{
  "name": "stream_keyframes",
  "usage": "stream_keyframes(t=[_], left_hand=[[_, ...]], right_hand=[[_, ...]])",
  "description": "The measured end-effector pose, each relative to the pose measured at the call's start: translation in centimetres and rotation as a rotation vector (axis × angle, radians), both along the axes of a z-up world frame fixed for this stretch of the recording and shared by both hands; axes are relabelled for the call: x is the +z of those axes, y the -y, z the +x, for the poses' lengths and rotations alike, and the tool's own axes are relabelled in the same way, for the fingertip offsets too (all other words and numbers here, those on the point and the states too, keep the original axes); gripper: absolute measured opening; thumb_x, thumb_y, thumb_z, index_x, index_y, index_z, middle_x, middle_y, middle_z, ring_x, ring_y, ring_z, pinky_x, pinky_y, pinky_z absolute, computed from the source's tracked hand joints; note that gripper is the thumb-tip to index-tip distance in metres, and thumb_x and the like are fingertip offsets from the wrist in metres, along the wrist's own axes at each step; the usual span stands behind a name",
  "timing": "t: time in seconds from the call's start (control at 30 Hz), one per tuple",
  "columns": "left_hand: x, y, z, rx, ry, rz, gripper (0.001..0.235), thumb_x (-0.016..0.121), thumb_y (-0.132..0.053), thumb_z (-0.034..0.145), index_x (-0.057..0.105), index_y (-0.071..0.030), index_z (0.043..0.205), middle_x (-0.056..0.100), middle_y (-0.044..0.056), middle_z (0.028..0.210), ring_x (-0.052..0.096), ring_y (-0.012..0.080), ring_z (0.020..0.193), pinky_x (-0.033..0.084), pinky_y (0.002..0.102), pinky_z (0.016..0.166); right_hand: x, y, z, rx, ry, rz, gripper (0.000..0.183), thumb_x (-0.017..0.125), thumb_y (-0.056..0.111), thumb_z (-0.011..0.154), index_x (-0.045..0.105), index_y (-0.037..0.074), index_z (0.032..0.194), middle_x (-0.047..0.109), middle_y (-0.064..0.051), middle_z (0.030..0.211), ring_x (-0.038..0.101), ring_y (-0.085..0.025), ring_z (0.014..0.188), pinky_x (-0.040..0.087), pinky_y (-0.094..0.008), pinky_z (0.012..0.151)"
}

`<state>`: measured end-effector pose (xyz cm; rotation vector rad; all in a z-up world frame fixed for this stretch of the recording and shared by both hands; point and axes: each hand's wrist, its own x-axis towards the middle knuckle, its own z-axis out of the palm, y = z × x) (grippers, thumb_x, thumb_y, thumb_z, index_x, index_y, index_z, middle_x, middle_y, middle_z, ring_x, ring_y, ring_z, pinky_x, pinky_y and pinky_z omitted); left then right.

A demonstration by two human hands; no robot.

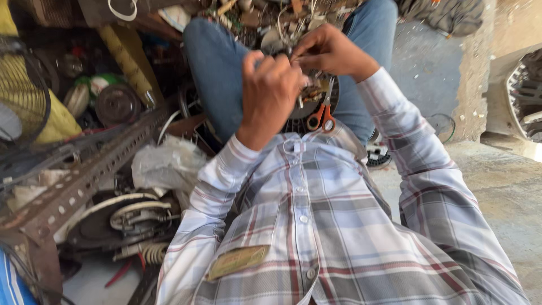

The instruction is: The person works on a fan motor stator, pulling and securing thin copper wires around the internal coils by hand.

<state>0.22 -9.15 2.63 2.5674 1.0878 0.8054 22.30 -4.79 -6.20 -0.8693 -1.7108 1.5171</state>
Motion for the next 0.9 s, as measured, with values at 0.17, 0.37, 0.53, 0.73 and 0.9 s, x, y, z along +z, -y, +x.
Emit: stream_keyframes(t=[0.17, 0.37, 0.53, 0.73, 0.9], left_hand=[[-0.8, 5.4, -1.1, -0.126, -0.031, -0.189, 0.014, 0.077, -0.022, 0.09, 0.073, -0.008, 0.09, 0.058, 0.004, 0.079, 0.061, 0.0208, 0.08, 0.039, 0.049, 0.104], [0.1, 5.7, -4.0, -0.049, -0.038, -0.229, 0.012, 0.078, -0.021, 0.091, 0.074, -0.01, 0.092, 0.059, 0.003, 0.079, 0.061, 0.0203, 0.08, 0.038, 0.042, 0.092], [-0.3, 0.0, -4.9, 0.004, -0.059, -0.124, 0.011, 0.078, -0.02, 0.095, 0.074, -0.013, 0.087, 0.059, 0.005, 0.079, 0.058, 0.0216, 0.076, 0.035, 0.04, 0.081], [-2.3, -7.4, -2.7, -0.017, -0.082, 0.074, 0.02, 0.079, -0.023, 0.095, 0.071, -0.011, 0.082, 0.061, 0.006, 0.085, 0.062, 0.0239, 0.084, 0.039, 0.044, 0.087], [-1.0, -7.9, 0.6, -0.043, -0.107, 0.151, 0.019, 0.077, -0.023, 0.096, 0.072, -0.011, 0.083, 0.063, 0.004, 0.088, 0.063, 0.0225, 0.091, 0.039, 0.049, 0.093]], right_hand=[[2.1, 4.6, 0.0, -0.366, 0.334, 0.47, 0.01, 0.08, 0.005, 0.095, 0.077, 0.003, 0.105, 0.066, -0.009, 0.082, 0.064, -0.02, 0.072, 0.049, -0.033, 0.065], [4.1, 12.3, -3.1, -0.341, 0.605, 0.75, 0.03, 0.08, 0.011, 0.09, 0.076, 0.011, 0.119, 0.049, -0.003, 0.074, 0.054, -0.021, 0.064, 0.045, -0.039, 0.056], [5.1, 13.5, -4.3, -0.39, 0.65, 0.58, 0.032, 0.079, 0.012, 0.093, 0.074, 0.009, 0.125, 0.05, -0.004, 0.079, 0.056, -0.023, 0.07, 0.048, -0.04, 0.061], [4.5, 11.3, -3.9, -0.61, 0.42, 0.582, 0.019, 0.081, 0.012, 0.091, 0.062, 0.012, 0.094, 0.058, -0.008, 0.073, 0.057, -0.025, 0.065, 0.043, -0.037, 0.059], [1.9, 2.6, -1.6, -0.372, 0.162, -0.126, 0.02, 0.08, 0.01, 0.093, 0.071, 0.005, 0.111, 0.06, -0.001, 0.072, 0.052, -0.007, 0.064, 0.041, -0.029, 0.058]])
